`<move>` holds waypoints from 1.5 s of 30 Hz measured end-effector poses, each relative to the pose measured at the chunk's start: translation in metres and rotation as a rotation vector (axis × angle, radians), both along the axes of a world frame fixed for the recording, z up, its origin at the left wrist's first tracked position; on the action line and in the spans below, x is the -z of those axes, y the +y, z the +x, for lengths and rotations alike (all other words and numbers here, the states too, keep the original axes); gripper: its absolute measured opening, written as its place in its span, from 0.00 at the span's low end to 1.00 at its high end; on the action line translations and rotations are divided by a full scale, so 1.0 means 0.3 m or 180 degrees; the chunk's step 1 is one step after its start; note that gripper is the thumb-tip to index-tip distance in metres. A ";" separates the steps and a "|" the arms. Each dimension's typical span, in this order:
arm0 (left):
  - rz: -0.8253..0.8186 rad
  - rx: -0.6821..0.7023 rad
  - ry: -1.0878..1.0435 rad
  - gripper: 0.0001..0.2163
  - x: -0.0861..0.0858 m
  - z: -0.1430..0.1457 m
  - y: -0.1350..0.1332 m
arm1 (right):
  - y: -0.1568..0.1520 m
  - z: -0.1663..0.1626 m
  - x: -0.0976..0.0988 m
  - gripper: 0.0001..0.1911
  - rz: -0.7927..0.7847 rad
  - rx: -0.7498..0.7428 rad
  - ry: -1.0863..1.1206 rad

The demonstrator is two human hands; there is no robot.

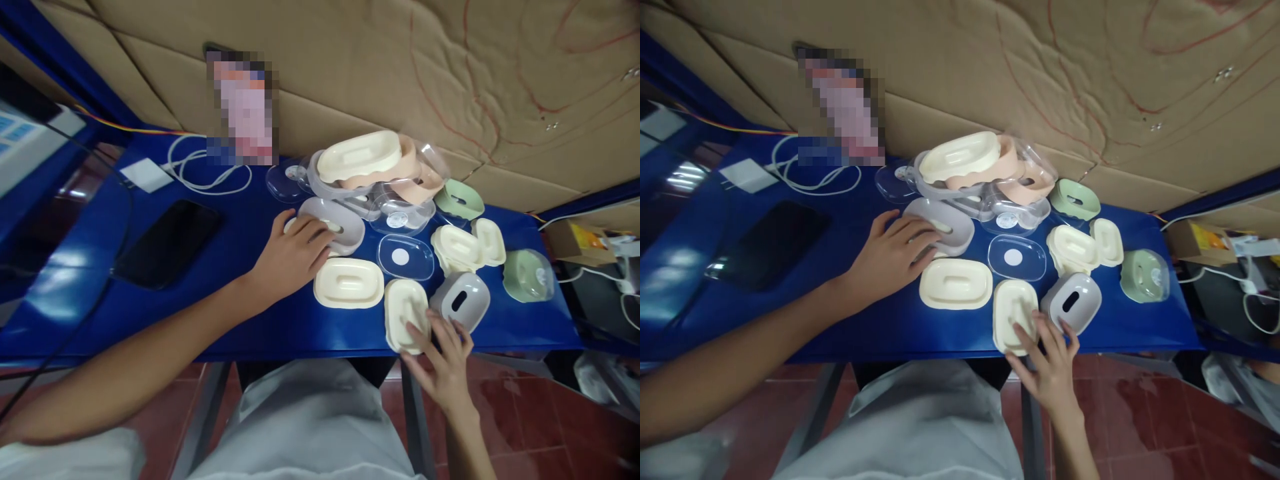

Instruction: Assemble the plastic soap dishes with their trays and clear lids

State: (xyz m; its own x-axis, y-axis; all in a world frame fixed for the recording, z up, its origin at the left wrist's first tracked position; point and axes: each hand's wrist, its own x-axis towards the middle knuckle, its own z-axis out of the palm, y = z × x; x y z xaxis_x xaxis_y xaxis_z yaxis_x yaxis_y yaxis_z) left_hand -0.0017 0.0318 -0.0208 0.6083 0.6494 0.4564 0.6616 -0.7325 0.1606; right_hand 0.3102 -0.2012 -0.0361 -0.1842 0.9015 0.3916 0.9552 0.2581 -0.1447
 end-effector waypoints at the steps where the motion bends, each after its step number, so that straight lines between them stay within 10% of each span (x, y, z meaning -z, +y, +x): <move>1: 0.0001 0.0031 -0.0005 0.10 0.002 0.000 0.002 | -0.003 0.022 0.011 0.23 -0.0008 0.0089 -0.0034; 12: 0.0444 0.0428 -0.0211 0.08 -0.009 0.010 -0.004 | 0.088 0.187 0.030 0.26 0.0369 0.0229 0.0214; 27: -0.0008 -0.0235 0.0030 0.13 -0.039 -0.003 -0.012 | 0.423 -0.144 -0.187 0.21 -0.0311 -0.1200 -0.0744; 34: -0.0034 -0.0585 0.0478 0.13 -0.040 -0.017 -0.005 | 0.523 -0.200 -0.167 0.16 -0.0343 -0.1924 -0.0576; 45: 0.0731 0.0283 0.0150 0.09 -0.073 0.002 -0.061 | 0.568 -0.075 -0.170 0.18 -0.0193 -0.0597 -0.0534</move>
State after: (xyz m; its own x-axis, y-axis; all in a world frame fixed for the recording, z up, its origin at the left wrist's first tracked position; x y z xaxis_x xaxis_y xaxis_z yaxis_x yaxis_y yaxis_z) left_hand -0.0010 0.0135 0.0012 0.6825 0.4750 0.5555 0.5957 -0.8019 -0.0462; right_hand 0.2878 -0.0308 0.0148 -0.4083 0.8663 0.2877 0.9034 0.4288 -0.0088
